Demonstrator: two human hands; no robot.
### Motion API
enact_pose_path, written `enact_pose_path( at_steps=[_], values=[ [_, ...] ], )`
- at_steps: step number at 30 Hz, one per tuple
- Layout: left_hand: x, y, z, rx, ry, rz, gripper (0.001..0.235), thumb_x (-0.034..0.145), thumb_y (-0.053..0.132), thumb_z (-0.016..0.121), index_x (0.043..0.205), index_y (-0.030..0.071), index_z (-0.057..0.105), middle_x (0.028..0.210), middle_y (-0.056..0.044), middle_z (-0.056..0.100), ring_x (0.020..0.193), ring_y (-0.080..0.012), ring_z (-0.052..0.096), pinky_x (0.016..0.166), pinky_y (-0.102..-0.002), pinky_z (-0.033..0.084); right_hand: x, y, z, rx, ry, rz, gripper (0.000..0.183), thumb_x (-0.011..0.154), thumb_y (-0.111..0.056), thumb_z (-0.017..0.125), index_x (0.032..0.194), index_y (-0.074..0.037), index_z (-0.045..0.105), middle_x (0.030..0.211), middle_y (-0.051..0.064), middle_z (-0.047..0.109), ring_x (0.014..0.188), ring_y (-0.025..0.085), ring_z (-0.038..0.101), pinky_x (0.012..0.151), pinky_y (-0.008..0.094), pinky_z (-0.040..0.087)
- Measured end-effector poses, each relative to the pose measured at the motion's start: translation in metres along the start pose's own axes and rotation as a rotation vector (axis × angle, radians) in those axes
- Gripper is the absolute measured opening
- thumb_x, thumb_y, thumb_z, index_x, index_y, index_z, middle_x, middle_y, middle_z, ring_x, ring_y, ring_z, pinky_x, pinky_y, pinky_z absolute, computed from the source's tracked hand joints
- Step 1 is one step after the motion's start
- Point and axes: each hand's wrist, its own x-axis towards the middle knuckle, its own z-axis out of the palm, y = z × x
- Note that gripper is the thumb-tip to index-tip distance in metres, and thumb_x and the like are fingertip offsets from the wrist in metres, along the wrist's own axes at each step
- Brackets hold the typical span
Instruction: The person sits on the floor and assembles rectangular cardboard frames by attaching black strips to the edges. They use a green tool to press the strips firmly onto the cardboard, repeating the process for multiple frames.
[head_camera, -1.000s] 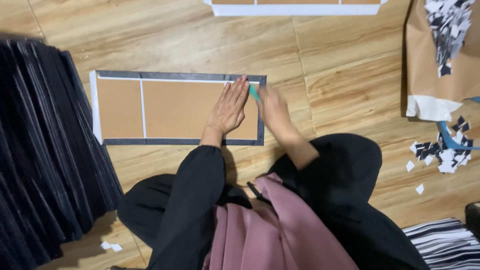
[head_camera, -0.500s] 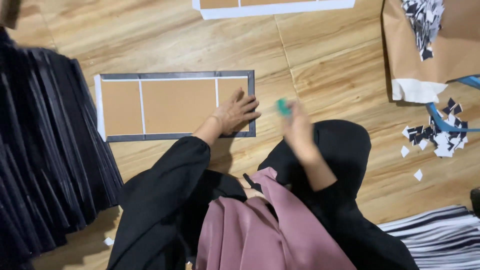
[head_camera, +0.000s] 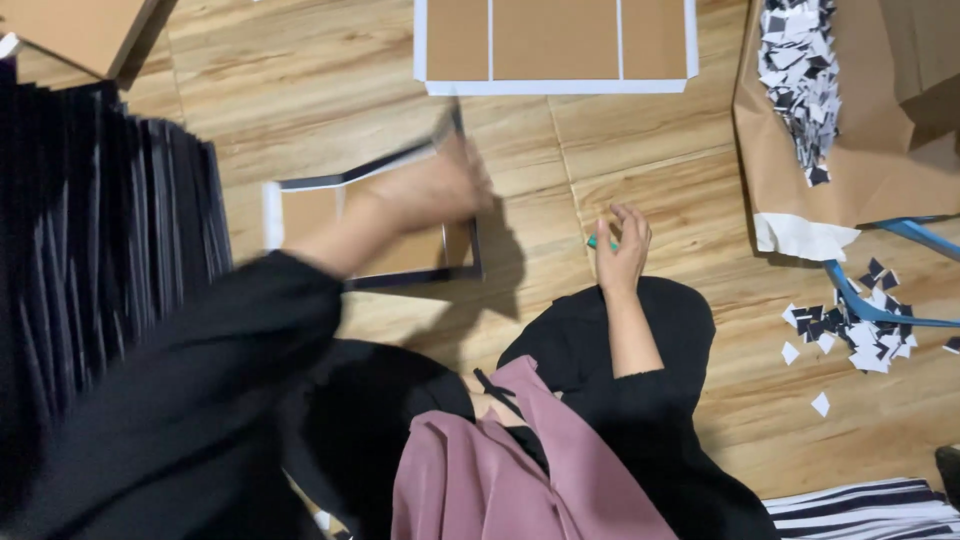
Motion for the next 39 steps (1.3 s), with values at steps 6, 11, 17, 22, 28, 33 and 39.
enact_pose_path(
  at_steps=[6,11,17,22,28,33,39],
  values=[
    [-0.056,-0.104,-0.198,-0.665,0.142,-0.338,0.014,0.082,-0.008,0.070,0.090,0.001,0.064,0.085,-0.010,0.062,0.079,-0.0247,0.058,0.071,-0.034,0.041,0.009,-0.031,-0.002,0.600,-0.305,0.523,0.066,0.082,-0.062,0.025,0.116,-0.015,0.055,0.125,0.005,0.051,0.122,0.021,0.042,0.099,0.041,0.030],
    [-0.149,-0.106,-0.189,-0.603,0.264,-0.724,0.028,0.111,0.003,0.071,0.120,-0.018,0.056,0.112,-0.024,0.058,0.105,-0.0345,0.054,0.091,-0.041,0.041,0.009,0.043,0.036,1.282,-0.334,0.740,0.082,0.073,-0.068,0.030,0.134,-0.013,0.034,0.133,0.010,0.044,0.121,0.025,0.045,0.098,0.039,0.038],
    [-0.202,-0.039,-0.074,-1.105,0.415,-1.364,0.025,0.097,0.018,0.058,0.115,0.002,0.051,0.102,-0.009,0.057,0.091,-0.0176,0.052,0.079,-0.032,0.046,0.018,-0.036,-0.007,1.388,-0.380,0.913,0.086,0.062,-0.075,0.046,0.123,-0.015,0.049,0.118,0.011,0.056,0.107,0.027,0.056,0.093,0.043,0.045],
    [-0.281,0.057,0.069,-0.990,0.033,-1.853,0.035,0.084,0.038,0.073,0.095,0.007,0.062,0.079,-0.015,0.062,0.077,-0.0297,0.061,0.060,-0.043,0.047,-0.025,0.042,0.075,0.873,-0.665,0.719,0.042,0.078,-0.029,0.067,0.111,-0.011,0.049,0.095,-0.001,0.057,0.085,0.014,0.059,0.071,0.028,0.051],
    [-0.140,0.090,0.039,-0.833,-0.270,-1.724,0.071,0.067,0.023,0.079,0.125,0.000,0.044,0.129,-0.023,0.036,0.117,-0.0449,0.039,0.096,-0.056,0.026,-0.015,-0.034,0.082,0.253,-0.625,0.540,0.039,0.064,0.005,0.071,0.099,0.003,0.055,0.073,0.012,0.058,0.065,0.020,0.062,0.054,0.030,0.054],
    [-0.051,0.101,0.062,-0.935,-0.486,-0.912,0.084,0.068,0.041,0.073,0.137,0.015,0.034,0.146,-0.009,0.022,0.132,-0.0363,0.016,0.103,-0.061,0.010,-0.009,-0.040,0.085,-0.179,-0.659,0.448,0.059,0.058,-0.011,0.079,0.111,-0.009,0.052,0.080,0.008,0.063,0.079,0.027,0.064,0.069,0.038,0.050],
    [-0.024,0.112,0.112,-0.686,-0.658,-0.738,0.116,0.048,0.063,0.075,0.141,0.025,0.016,0.141,-0.001,0.025,0.130,-0.0331,0.017,0.100,-0.062,0.021,-0.012,-0.081,0.075,-0.074,-0.687,0.308,0.067,0.062,-0.006,0.072,0.122,-0.008,0.045,0.082,0.011,0.051,0.067,0.027,0.060,0.063,0.037,0.051]
  ],
)
